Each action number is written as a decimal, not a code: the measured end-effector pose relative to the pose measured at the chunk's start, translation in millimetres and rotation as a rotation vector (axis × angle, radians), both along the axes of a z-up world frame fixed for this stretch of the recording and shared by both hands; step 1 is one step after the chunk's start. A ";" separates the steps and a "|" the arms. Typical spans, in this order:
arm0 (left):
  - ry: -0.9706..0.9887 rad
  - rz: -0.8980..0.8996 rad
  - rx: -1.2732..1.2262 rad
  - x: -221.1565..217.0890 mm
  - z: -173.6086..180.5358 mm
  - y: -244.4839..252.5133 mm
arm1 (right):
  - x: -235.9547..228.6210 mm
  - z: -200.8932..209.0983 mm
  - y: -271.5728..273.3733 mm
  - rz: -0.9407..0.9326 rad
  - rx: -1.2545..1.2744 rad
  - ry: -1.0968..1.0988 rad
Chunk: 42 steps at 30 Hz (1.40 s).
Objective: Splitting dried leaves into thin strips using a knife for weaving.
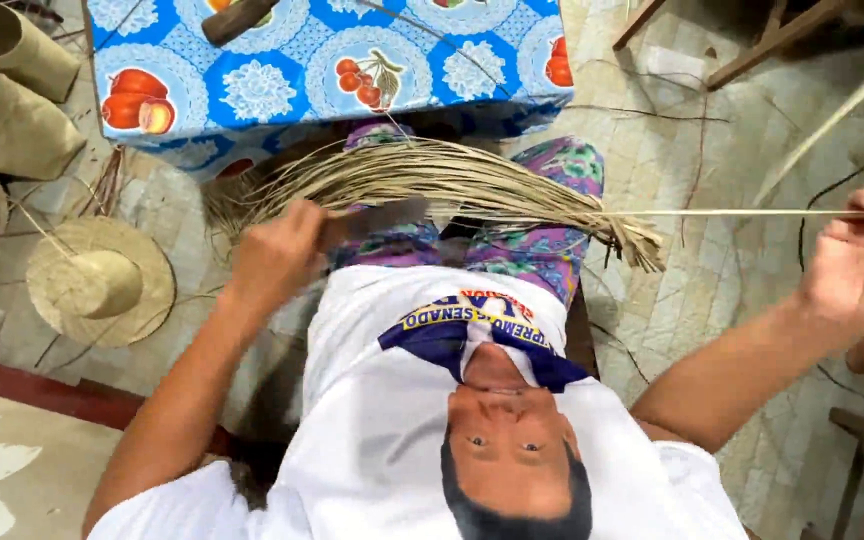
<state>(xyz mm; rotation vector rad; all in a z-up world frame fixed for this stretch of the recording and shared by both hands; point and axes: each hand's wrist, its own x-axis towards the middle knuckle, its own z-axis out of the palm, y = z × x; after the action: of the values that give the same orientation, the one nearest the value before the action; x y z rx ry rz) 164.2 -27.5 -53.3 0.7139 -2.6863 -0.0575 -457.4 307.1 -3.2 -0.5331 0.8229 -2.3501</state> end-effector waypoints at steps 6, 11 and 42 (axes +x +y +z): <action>-0.122 0.223 -0.303 93.0 -1.5 -53.8 | 16.0 -53.9 -65.0 -0.312 0.229 -0.415; 0.384 0.719 -0.289 219.9 -68.5 -116.7 | 212.8 68.7 -156.8 -0.002 0.431 0.207; -0.845 0.948 0.836 208.4 -246.9 77.6 | 168.0 -34.1 -67.9 -0.153 1.055 0.941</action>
<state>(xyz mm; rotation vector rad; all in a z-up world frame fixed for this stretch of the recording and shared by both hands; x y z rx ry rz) 372.6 50.1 -300.2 2.6727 -2.5697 -0.8058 -289.4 239.1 -37.3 -1.0765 2.3383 -1.3207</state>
